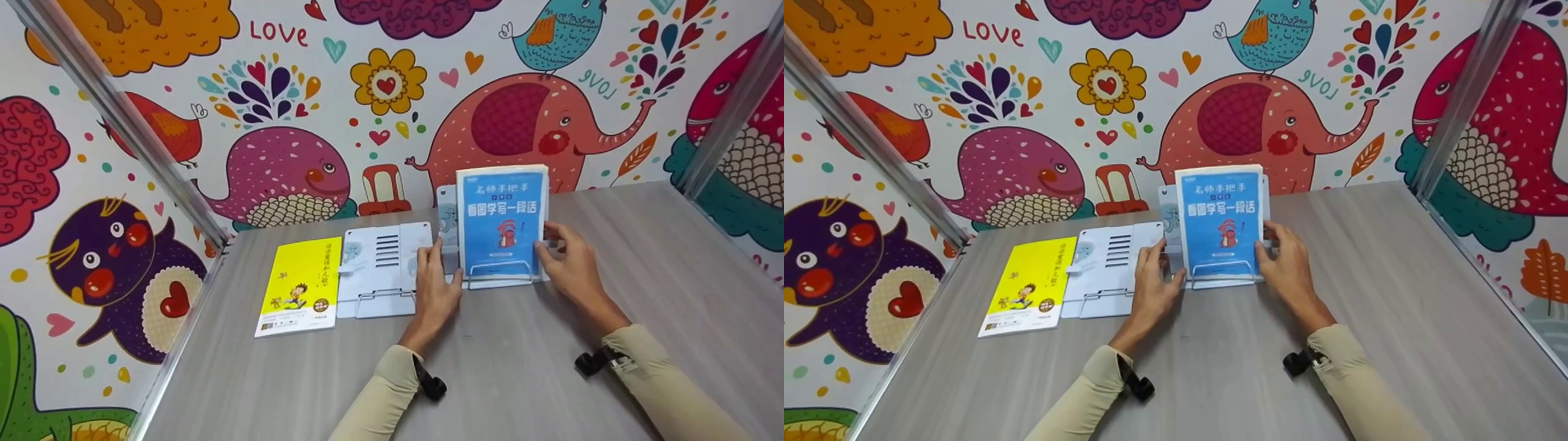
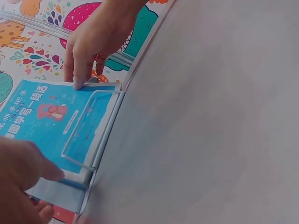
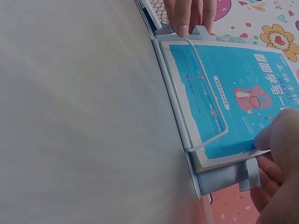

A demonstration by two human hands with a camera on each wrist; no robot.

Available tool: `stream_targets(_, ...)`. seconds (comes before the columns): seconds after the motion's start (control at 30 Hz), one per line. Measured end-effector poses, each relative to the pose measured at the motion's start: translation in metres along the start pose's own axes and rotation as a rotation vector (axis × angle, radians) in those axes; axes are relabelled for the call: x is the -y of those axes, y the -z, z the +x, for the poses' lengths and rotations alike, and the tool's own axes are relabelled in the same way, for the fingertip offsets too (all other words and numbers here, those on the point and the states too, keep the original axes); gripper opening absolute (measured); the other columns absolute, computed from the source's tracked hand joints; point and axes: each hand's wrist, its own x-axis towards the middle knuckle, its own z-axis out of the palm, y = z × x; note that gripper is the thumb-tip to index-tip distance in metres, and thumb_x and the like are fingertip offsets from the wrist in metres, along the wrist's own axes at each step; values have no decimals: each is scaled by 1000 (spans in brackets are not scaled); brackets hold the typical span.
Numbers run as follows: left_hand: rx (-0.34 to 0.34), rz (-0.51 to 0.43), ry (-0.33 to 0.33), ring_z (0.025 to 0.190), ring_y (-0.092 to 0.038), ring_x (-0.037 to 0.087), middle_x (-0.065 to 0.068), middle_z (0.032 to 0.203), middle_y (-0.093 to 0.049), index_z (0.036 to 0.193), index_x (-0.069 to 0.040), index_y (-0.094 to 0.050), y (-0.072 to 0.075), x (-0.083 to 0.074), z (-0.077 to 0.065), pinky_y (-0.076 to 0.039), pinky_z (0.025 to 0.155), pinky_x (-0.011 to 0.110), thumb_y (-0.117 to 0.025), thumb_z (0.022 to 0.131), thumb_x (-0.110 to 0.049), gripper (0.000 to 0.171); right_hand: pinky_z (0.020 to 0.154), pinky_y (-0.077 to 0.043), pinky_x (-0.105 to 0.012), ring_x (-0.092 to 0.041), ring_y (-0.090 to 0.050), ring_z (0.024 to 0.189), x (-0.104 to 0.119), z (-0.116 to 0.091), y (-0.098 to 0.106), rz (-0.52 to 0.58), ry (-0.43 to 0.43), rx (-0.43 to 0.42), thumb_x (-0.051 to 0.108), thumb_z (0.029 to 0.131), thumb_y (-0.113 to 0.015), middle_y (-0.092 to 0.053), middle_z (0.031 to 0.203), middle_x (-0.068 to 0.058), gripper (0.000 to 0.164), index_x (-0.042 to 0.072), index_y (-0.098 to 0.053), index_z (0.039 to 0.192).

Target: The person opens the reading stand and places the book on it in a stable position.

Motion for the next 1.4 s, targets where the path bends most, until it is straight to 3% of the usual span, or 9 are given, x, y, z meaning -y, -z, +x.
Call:
stream_targets(0.33,133,-42,-74,134,-57,28,16,152,-50,168,-2,-33,4,-4,0,-50,120,40,-76,101,-10,81,106,-52,-52,-36,-60,118,-1,4,9,-7,-25,-37,20,108,-66,-65,140,-21,51,5,-53,154)
stream_targets(0.53,160,-54,-69,142,-55,26,15,157,-50,166,-1,-37,18,3,0,-45,125,44,-73,102,-11,74,109,-50,-55,-36,-55,128,9,1,4,-1,-21,-98,21,106,-69,-59,146,-18,56,8,-50,157)
stream_targets(0.67,138,-81,-80,141,-58,31,19,153,-57,160,2,-47,34,12,-3,-49,122,47,-71,102,-8,63,109,-49,-48,-31,-53,133,24,-3,-7,29,58,-215,18,102,-75,-57,146,-16,58,6,-52,153)
stream_targets(0.77,101,-99,-99,136,-63,34,21,147,-62,153,2,-55,50,22,-6,-53,116,47,-71,102,-6,54,103,-49,-33,-27,-58,126,41,-7,-19,77,160,-217,11,99,-78,-63,140,-16,51,3,-58,146)
stream_targets(0.9,39,-94,-109,127,-67,35,22,136,-69,144,1,-63,77,39,-15,-58,108,48,-71,100,-2,45,95,-53,-21,-22,-67,113,67,-16,-42,134,247,-94,3,97,-78,-70,129,-14,42,3,-65,137)
stream_targets(1.03,-6,-45,-55,119,-69,33,20,130,-72,138,1,-67,104,55,-25,-59,103,48,-71,100,-2,39,92,-62,-29,-19,-72,105,86,-24,-70,143,261,71,0,97,-77,-75,122,-10,36,3,-69,132)
stream_targets(1.2,-33,21,40,110,-69,28,16,124,-73,133,-1,-70,132,72,-37,-60,99,44,-74,99,-2,34,92,-65,-40,-19,-72,101,98,-31,-104,130,201,307,0,98,-74,-77,117,-10,32,2,-72,129)
stream_targets(1.4,-17,78,132,100,-65,23,11,118,-73,129,-2,-73,149,83,-46,-57,91,37,-77,98,-6,32,82,-63,-32,-14,-69,88,107,-35,-139,78,141,542,1,96,-74,-78,103,-8,21,0,-76,118)
